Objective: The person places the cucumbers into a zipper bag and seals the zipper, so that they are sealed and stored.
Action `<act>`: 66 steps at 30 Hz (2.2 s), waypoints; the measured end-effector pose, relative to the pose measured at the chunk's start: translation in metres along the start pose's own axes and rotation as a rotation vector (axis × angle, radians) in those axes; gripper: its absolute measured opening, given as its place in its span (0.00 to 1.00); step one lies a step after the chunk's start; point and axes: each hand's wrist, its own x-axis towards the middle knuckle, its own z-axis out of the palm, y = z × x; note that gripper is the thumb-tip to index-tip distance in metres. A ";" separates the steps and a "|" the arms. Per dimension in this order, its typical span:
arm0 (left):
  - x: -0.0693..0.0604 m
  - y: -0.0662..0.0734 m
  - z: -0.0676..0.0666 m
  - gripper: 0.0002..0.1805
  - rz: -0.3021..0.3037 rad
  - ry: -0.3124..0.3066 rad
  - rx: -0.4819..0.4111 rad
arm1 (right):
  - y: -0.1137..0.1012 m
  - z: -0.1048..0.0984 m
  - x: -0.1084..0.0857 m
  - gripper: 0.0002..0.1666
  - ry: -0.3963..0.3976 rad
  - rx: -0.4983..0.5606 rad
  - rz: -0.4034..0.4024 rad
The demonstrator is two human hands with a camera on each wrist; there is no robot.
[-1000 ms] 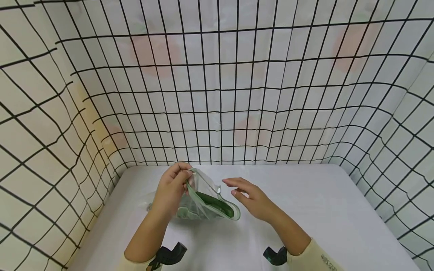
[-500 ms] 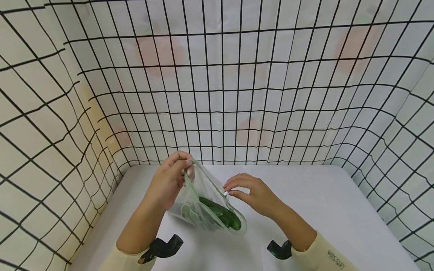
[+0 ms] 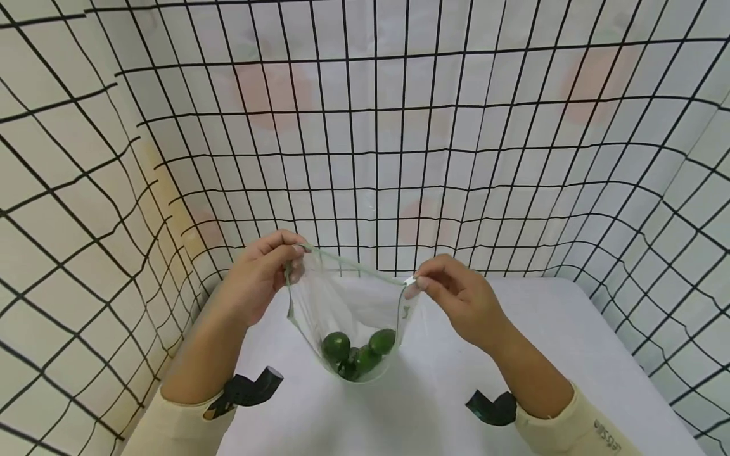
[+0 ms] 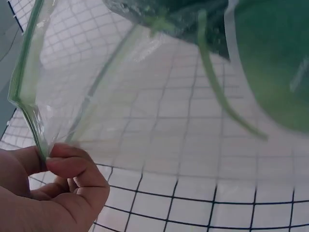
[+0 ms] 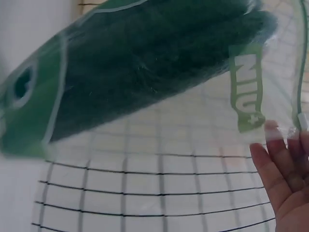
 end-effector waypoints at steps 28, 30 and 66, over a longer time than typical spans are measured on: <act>0.061 0.000 -0.003 0.12 -0.057 -0.171 0.853 | 0.019 -0.024 0.053 0.11 0.200 -0.064 0.148; 0.060 -0.001 -0.005 0.12 -0.068 -0.175 0.848 | 0.019 -0.023 0.053 0.11 0.197 -0.066 0.142; 0.054 0.000 0.092 0.13 0.290 -0.032 0.693 | 0.005 -0.004 0.049 0.08 0.124 -0.077 0.098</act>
